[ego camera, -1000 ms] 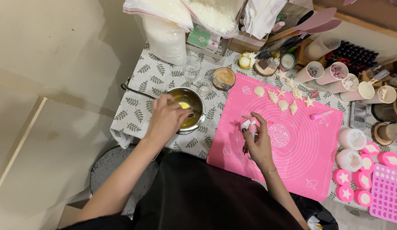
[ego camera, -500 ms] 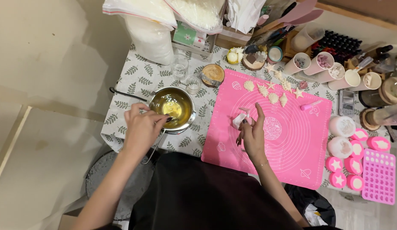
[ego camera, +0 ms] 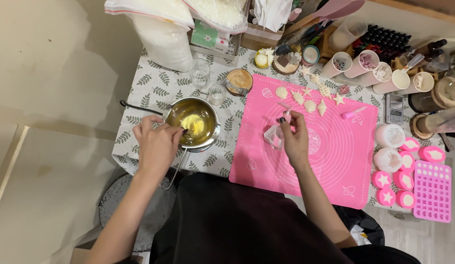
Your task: Cleaning a metal spoon and stirring a liquid mixture in a pot during candle making.
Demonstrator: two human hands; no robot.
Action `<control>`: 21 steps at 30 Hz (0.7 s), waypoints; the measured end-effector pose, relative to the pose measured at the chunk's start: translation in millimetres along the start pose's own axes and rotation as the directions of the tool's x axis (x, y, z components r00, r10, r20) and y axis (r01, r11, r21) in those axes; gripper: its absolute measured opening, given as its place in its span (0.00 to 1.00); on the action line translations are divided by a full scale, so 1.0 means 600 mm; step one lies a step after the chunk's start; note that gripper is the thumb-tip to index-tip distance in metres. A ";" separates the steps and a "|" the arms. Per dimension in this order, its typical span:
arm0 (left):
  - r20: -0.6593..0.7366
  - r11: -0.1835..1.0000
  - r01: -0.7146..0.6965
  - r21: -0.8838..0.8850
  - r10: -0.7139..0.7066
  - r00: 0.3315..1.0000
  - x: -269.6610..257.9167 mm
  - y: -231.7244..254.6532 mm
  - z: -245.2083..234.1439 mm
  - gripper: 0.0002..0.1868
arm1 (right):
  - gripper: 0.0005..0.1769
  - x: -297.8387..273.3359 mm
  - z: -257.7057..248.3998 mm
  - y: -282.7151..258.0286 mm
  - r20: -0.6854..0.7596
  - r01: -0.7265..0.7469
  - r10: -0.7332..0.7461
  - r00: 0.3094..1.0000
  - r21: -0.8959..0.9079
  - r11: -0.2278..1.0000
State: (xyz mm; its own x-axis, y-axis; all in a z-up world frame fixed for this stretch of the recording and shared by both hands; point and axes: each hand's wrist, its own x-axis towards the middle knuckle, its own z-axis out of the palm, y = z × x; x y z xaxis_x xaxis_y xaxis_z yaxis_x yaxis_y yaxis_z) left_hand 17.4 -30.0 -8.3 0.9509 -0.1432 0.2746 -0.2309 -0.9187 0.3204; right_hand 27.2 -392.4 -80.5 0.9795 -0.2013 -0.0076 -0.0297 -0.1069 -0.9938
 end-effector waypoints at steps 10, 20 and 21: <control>-0.122 0.998 -0.032 -0.057 0.025 0.992 0.012 0.015 0.046 0.07 | 0.16 0.088 0.026 0.037 0.044 0.084 -0.077 0.996 -0.213 0.973; -0.070 0.997 0.026 0.066 -0.021 0.997 -0.008 -0.007 -0.005 0.06 | 0.19 0.093 0.066 0.099 0.052 0.085 -0.068 0.996 -0.478 0.874; -0.057 0.998 0.054 0.026 -0.052 0.997 -0.011 -0.002 -0.008 0.07 | 0.21 0.091 0.067 0.099 0.036 0.064 -0.053 0.998 -0.479 0.876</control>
State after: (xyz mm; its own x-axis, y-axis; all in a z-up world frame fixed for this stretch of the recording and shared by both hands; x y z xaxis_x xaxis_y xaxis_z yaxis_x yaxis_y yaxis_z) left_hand 10.3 -26.1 -6.3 0.9482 -0.0735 0.3090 -0.1737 -0.9345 0.3107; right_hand 87.2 -370.9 -144.5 0.9863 -0.1600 0.0410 -0.0589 -0.5726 -0.8177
